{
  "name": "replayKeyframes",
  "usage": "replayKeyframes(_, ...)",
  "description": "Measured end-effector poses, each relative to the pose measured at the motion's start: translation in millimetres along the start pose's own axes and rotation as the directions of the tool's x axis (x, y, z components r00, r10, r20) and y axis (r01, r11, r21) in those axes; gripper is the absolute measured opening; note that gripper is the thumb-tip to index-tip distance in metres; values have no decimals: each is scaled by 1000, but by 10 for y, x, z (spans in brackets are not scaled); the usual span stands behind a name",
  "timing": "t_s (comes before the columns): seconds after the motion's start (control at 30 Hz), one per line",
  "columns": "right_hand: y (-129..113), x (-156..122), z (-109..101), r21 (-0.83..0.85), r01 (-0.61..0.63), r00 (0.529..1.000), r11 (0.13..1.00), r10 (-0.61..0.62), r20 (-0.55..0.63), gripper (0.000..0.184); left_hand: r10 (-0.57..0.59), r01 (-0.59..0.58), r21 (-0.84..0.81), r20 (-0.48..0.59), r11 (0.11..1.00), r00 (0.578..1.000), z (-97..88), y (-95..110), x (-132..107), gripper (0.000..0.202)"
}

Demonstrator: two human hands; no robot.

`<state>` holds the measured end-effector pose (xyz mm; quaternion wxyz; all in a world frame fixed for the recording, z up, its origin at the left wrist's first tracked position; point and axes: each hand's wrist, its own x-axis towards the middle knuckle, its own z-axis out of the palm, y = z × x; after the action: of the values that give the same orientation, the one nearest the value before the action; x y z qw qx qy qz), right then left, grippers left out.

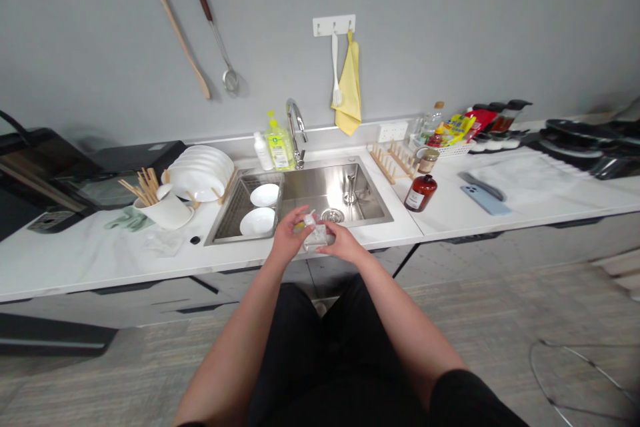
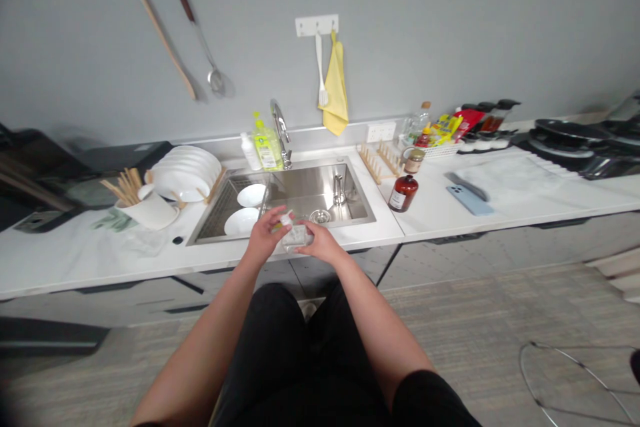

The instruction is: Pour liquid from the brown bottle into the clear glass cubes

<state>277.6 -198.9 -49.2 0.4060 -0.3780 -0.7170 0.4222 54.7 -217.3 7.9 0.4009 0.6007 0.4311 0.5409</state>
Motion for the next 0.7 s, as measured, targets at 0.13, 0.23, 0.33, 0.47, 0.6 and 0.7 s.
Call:
replayKeyframes(0.13, 47, 0, 18, 35, 7, 1000, 999, -7, 1, 93, 9, -9, -9, 10, 1000, 1000, -43, 154, 45, 70)
replayKeyframes(0.23, 53, 2, 27, 35, 8, 1000, 999, -8, 5, 91, 12, -12, -8, 14, 1000, 1000, -53, 197, 64, 71)
replayKeyframes(0.33, 47, 6, 32, 32, -2, 1000, 999, 2, -3, 91, 0, 0, -16, 1, 1000, 1000, -57, 189, 72, 70)
replayKeyframes(0.47, 39, 6, 36, 59, -10, 1000, 998, 10, -4, 92, -14, 13, -45, -32, 999, 999, -75, 169, 54, 70)
replayKeyframes(0.6, 33, 0, 33, 49, -10, 1000, 999, 10, -1, 93, -18, 16, -66, -32, 998, 999, -84, 178, 11, 69)
replayKeyframes(0.7, 37, 0, 32, 44, -13, 1000, 999, 13, -2, 93, -8, 6, -45, -55, 999, 998, -70, 188, -9, 67)
